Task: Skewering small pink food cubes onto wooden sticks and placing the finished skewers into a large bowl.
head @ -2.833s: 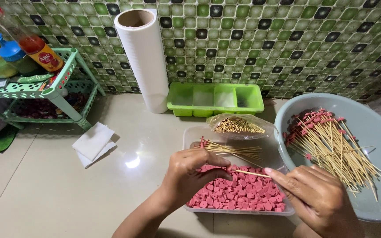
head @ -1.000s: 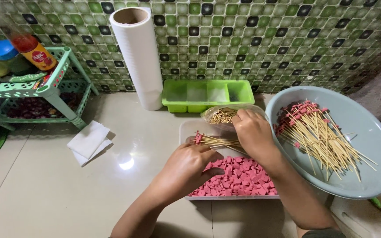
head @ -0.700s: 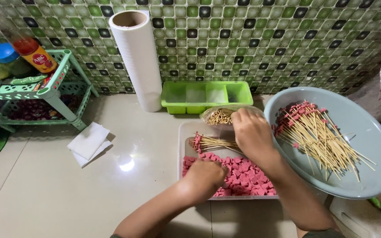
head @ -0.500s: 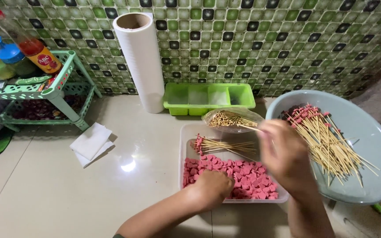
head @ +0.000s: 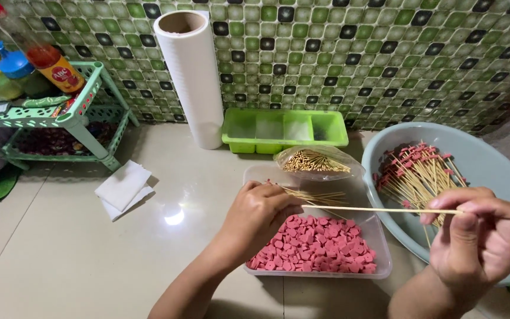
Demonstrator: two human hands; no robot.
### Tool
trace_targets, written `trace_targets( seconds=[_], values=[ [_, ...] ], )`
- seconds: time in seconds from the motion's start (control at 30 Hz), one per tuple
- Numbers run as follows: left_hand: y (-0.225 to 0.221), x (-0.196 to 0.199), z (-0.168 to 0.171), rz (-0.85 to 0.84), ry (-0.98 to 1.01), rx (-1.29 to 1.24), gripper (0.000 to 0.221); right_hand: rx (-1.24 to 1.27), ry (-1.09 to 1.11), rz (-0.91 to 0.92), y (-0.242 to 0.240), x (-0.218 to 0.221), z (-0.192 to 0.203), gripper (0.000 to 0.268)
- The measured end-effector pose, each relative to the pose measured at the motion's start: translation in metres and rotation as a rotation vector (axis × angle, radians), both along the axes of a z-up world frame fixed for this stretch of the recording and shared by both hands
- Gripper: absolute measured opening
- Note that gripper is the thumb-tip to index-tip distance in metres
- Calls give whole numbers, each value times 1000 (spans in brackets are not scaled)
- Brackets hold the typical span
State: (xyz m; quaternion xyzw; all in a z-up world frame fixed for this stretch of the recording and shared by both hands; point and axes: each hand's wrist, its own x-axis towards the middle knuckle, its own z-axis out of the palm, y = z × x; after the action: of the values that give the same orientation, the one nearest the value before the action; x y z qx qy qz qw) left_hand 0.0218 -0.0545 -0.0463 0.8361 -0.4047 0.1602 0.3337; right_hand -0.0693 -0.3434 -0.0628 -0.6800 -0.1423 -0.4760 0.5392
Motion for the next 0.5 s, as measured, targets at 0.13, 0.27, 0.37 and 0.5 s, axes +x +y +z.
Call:
trace_targets(
  seconds=[0.13, 0.27, 0.37, 0.5],
  values=[
    [2, 7, -3, 34, 24, 77, 13, -538, -4, -414, 24, 5, 32, 19],
    [-4, 10, -6, 20, -9, 87, 10, -855, 127, -349, 42, 6, 35, 20],
    [-9, 10, -9, -36, 30, 59, 5, -1175, 382, -159, 36, 13, 20, 48],
    [-6, 27, -22, -17, 56, 104, 9, -1193, 520, -193, 5, 14, 2, 49]
  ],
)
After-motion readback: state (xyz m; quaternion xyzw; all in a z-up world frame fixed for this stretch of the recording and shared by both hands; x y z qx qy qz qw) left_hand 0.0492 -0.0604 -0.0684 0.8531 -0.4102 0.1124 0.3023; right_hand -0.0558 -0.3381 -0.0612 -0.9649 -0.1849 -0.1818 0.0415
